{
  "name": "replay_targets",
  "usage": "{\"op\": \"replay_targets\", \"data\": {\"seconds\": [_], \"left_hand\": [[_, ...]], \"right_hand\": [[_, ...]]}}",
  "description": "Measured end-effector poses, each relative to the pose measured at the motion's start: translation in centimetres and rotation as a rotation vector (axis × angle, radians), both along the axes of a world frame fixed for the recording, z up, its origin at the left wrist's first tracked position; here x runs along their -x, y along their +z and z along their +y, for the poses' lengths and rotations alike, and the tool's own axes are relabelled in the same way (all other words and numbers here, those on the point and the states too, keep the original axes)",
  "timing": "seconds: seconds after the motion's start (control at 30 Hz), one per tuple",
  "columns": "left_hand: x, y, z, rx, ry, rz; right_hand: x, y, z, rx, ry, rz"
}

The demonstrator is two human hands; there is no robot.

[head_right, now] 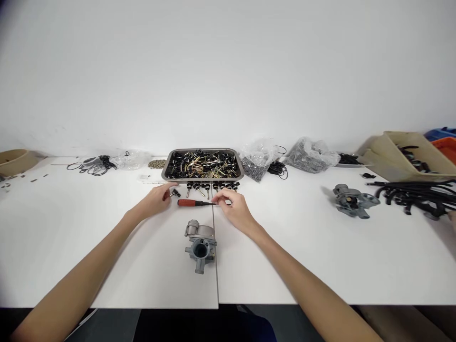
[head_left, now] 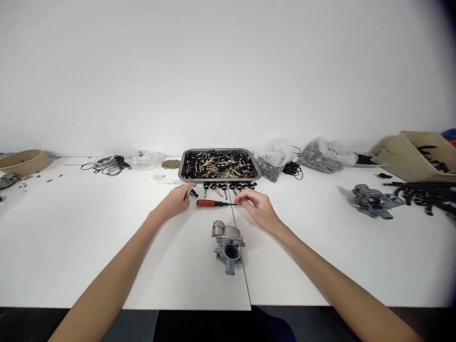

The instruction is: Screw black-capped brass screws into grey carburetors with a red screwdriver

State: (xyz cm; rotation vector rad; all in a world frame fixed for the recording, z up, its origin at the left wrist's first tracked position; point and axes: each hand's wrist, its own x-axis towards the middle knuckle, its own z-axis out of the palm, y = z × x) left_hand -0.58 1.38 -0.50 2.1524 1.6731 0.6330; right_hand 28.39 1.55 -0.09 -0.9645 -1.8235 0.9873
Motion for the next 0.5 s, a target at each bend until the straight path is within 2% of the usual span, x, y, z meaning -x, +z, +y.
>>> {"op": "replay_targets", "data": {"seconds": [0.13,0.23,0.3,0.37,0.43,0.5], "left_hand": [[-0.1,1.0,-0.3,0.024,-0.002,-0.001],[0.1,2.5,-2.1,0.026,0.075,-0.032],[-0.2,3.6,-4.6,-0.008,0.182,-0.106],[-1.1,4.2,-7.8,-0.072,0.382,-0.371],[-2.8,4.2,-10.9,-0.091,0.54,-0.514],[-4.8,3.4,-13.3,-0.056,0.664,-0.619]], "right_hand": [[0.7,0.9,-1.4,0.132,0.154,0.075],[1.1,1.1,-2.2,0.215,0.278,0.134],[1.3,1.0,-2.7,0.259,0.346,0.166],[1.5,1.0,-3.1,0.297,0.392,0.17],[1.8,1.0,-3.7,0.332,0.426,0.143],[2.0,1.0,-4.2,0.328,0.45,0.086]]}}
